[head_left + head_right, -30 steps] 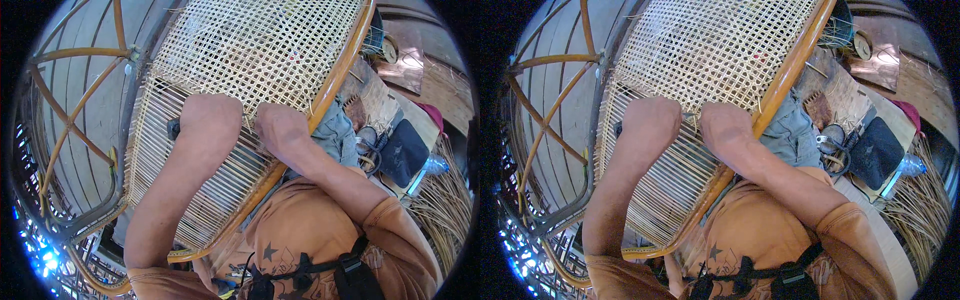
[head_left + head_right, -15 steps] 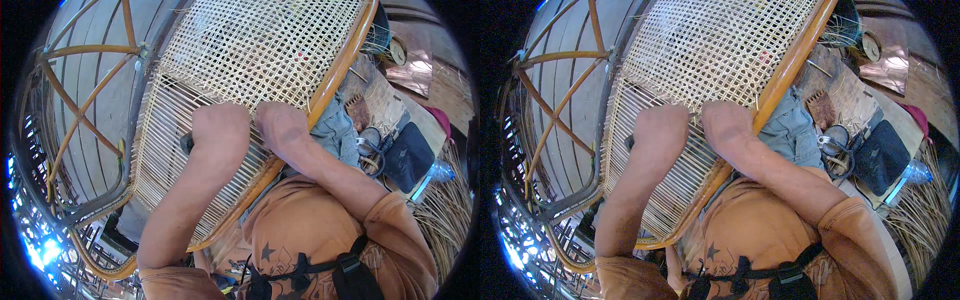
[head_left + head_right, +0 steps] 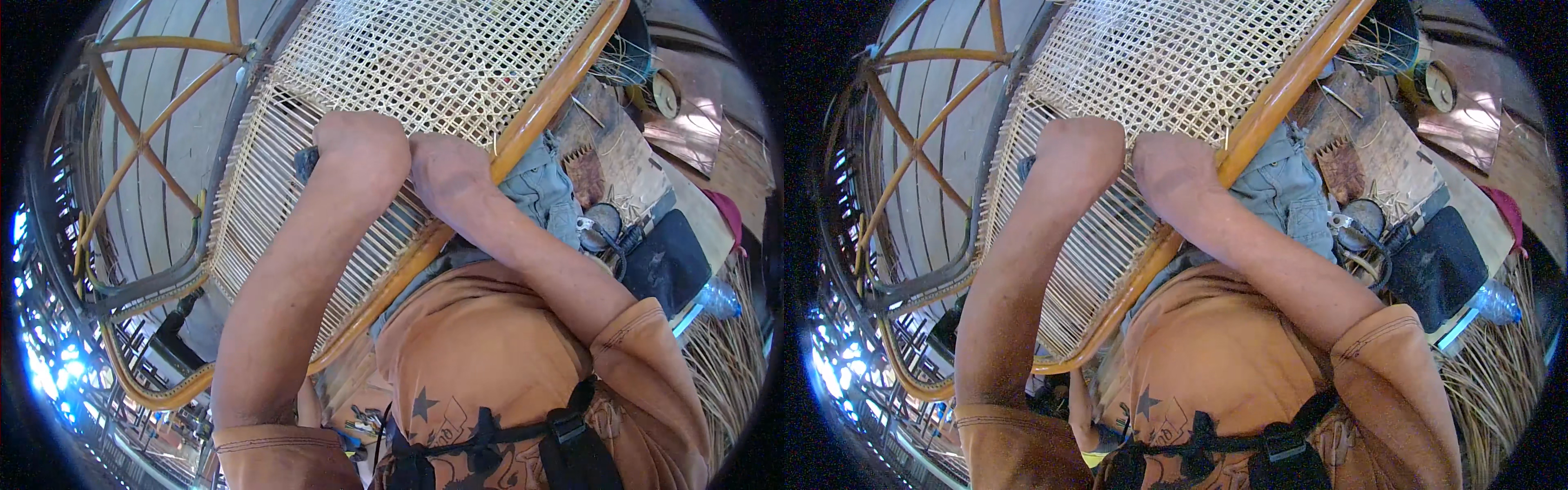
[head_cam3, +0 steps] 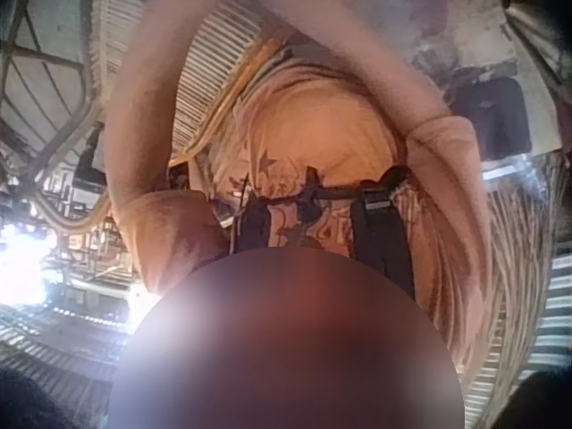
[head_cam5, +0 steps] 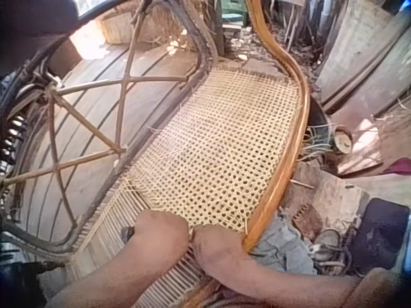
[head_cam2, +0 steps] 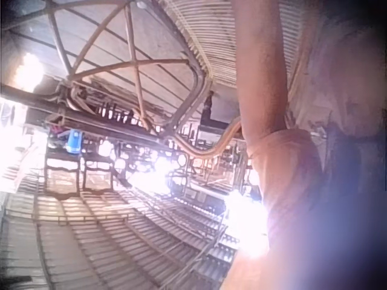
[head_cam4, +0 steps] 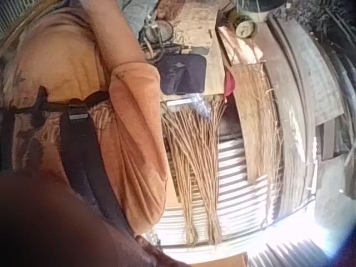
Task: Repairing a woven bamboo or rattan chair by weaving new strips into the frame and securing them.
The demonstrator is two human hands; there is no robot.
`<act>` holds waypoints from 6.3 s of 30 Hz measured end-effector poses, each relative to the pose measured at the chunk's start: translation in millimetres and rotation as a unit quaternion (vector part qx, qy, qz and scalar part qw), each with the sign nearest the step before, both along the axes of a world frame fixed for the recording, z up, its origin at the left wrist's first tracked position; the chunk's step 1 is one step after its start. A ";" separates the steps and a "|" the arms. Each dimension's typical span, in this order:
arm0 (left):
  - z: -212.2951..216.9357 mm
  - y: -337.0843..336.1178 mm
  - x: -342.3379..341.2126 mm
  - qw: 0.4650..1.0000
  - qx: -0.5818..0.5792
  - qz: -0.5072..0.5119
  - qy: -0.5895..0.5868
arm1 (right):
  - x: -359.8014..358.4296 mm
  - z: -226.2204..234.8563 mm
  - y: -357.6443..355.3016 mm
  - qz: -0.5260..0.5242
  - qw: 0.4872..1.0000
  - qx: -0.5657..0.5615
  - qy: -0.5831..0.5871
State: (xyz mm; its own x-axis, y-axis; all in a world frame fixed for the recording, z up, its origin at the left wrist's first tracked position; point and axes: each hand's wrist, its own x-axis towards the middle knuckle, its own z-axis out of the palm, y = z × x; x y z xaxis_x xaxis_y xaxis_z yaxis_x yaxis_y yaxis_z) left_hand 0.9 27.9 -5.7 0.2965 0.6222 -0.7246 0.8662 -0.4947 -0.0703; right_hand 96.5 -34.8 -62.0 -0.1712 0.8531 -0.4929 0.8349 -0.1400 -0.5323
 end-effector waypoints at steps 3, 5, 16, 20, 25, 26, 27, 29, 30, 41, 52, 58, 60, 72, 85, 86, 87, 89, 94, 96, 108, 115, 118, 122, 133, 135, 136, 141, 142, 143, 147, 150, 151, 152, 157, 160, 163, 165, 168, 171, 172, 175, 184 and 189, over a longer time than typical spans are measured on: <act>0.1 0.7 5.0 0.999 -0.004 -0.024 0.038 | 3.2 0.1 0.0 0.014 1.000 0.006 0.015; -0.2 1.2 11.2 0.998 -0.008 -0.021 0.055 | 4.5 -2.9 0.1 0.017 1.000 0.009 0.015; -4.4 2.5 6.4 0.999 -0.010 0.018 0.047 | 6.2 0.1 0.1 0.079 0.996 0.017 -0.036; -5.3 -0.2 2.5 0.999 -0.010 0.034 0.032 | 5.9 -3.0 -0.8 0.064 0.997 0.022 -0.036; -2.7 -5.7 1.3 0.995 -0.008 0.091 0.041 | 5.5 -7.3 3.4 0.101 0.994 0.006 -0.052; -2.1 -5.0 2.8 0.995 -0.007 0.094 0.039 | 5.5 -9.0 3.4 0.097 0.994 0.010 -0.053; -1.7 -2.8 5.7 0.995 -0.018 0.084 0.044 | 5.7 -9.7 3.7 0.093 0.994 0.014 -0.054; 2.2 -2.4 7.6 0.997 -0.041 0.043 0.041 | 6.9 -5.6 4.3 0.102 0.993 0.011 -0.051; 1.9 -3.2 7.2 0.997 -0.040 0.047 0.041 | 7.1 -4.2 4.6 0.106 0.993 0.007 -0.047; -2.5 -1.5 5.9 0.993 -0.040 0.094 0.056 | 8.5 -16.2 4.0 0.107 0.992 0.023 -0.059; -2.4 -7.1 5.3 0.999 0.027 0.012 0.023 | 7.9 -13.6 3.9 0.115 0.991 0.035 -0.053; -0.1 -7.0 8.4 0.998 0.042 -0.026 0.032 | 6.3 -9.6 6.9 0.087 0.995 0.015 -0.056; 0.7 -5.9 8.8 0.999 0.047 0.002 0.027 | 5.4 -5.7 7.0 0.089 0.994 0.014 -0.062; 2.1 3.5 29.4 0.994 -0.025 -0.042 0.093 | 9.1 -10.6 6.1 0.078 0.997 0.011 -0.019; -6.5 5.2 -0.5 0.996 -0.036 0.075 0.026 | 8.0 -11.6 12.6 0.119 0.991 -0.002 -0.066; -6.6 5.1 -1.3 0.996 -0.036 0.077 0.017 | 8.5 -14.6 12.0 0.120 0.990 -0.001 -0.067; -7.4 5.4 1.2 0.996 -0.035 0.078 0.016 | 9.4 -20.0 10.0 0.112 0.992 0.010 -0.057; -7.2 5.0 8.5 0.994 -0.032 0.093 0.056 | 7.7 -15.0 10.2 0.108 0.993 0.023 -0.046; -4.2 4.7 3.3 0.997 -0.027 0.057 0.037 | 7.8 -18.7 8.5 0.104 0.993 0.038 -0.042; -8.8 5.2 -3.1 0.998 -0.023 0.059 0.026 | 7.9 -19.3 9.9 0.103 0.993 0.033 -0.050; -19.8 9.4 -5.6 0.997 -0.019 0.055 0.059 | 4.4 -11.5 11.4 0.091 0.993 0.000 -0.071; -16.9 11.7 2.1 0.989 -0.055 0.126 0.062 | 3.8 -5.4 12.8 0.081 0.995 -0.024 -0.061; -15.8 12.6 6.2 0.995 -0.008 0.067 0.071 | 4.3 -14.1 12.3 0.090 0.994 0.005 -0.069; -12.1 12.9 9.9 0.995 0.009 0.032 0.091 | 9.2 -8.9 11.8 0.110 0.992 -0.002 -0.058; 1.3 16.1 -16.4 0.992 0.014 0.083 0.097 | 59.2 -11.6 37.1 0.170 0.958 0.196 0.122; -7.2 13.4 -20.6 0.993 0.023 0.075 0.090 | 53.0 -14.5 38.5 0.222 0.951 0.197 0.086; -7.2 10.5 -21.2 0.993 0.028 0.069 0.087 | 47.9 -14.4 38.1 0.251 0.948 0.189 0.057; -4.4 9.0 -23.7 0.988 0.019 0.124 0.088 | 29.8 -17.4 38.7 0.338 0.923 0.181 -0.001; -5.6 8.1 -26.5 0.988 0.023 0.136 0.076 | 27.7 -16.2 38.9 0.358 0.916 0.179 -0.005; -7.0 7.6 -29.2 0.987 0.027 0.147 0.064 | 27.7 -17.5 38.4 0.358 0.916 0.179 -0.005; -8.3 2.5 -34.6 0.988 0.011 0.150 0.041 | 35.4 -31.9 35.1 0.359 0.903 0.228 0.057; -9.6 -2.0 -38.9 0.986 0.025 0.164 0.021 | 40.9 -41.9 34.3 0.351 0.898 0.251 0.087; -10.0 -2.5 -41.2 0.985 0.032 0.170 0.013 | 40.2 -41.9 34.8 0.334 0.900 0.260 0.108; -10.7 -3.4 -43.4 0.983 0.038 0.177 0.004 | 38.3 -41.7 35.1 0.335 0.899 0.259 0.108; -11.0 -5.5 -55.2 0.973 0.062 0.223 -0.010 | 13.1 -25.9 35.6 0.273 0.947 0.163 -0.042; -9.6 -5.7 -64.4 0.967 0.044 0.251 0.008 | 2.8 -10.2 36.0 0.250 0.958 0.115 -0.079; -14.8 -10.3 -70.1 0.959 0.051 0.280 -0.005 | 9.9 -14.6 32.4 0.274 0.945 0.171 -0.059; -23.7 -13.8 -76.3 0.954 0.057 0.293 -0.019 | 12.9 -20.1 30.9 0.270 0.940 0.206 -0.043; -30.7 -18.0 -79.9 0.945 0.066 0.317 -0.037 | 15.4 -28.2 28.1 0.207 0.954 0.218 0.005; -50.1 -27.2 -85.3 0.916 0.087 0.384 -0.081 | 11.4 -29.1 30.9 0.210 0.963 0.168 -0.013; -51.0 -29.7 -80.1 0.918 0.086 0.377 -0.085 | 15.5 -32.8 32.8 0.203 0.964 0.169 -0.018; -59.9 -45.0 -68.5 0.838 0.063 0.477 -0.256 | 29.6 -40.8 40.9 0.205 0.961 0.156 0.097; -66.2 -55.7 -39.8 0.781 0.121 0.525 -0.315 | 55.9 -33.9 46.0 0.081 0.961 0.149 0.218; -84.4 -63.7 -39.9 0.797 0.251 0.459 -0.302 | 41.4 -24.6 43.7 0.164 0.971 0.127 0.117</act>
State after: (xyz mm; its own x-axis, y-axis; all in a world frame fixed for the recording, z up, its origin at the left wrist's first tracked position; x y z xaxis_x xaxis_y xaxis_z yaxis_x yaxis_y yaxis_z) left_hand -38.9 -35.8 -90.1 -0.2508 0.9441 -0.2141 0.7975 0.3269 0.5071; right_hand 137.9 8.9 -86.6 -0.5353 0.8234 -0.1883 0.6650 0.2734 -0.6949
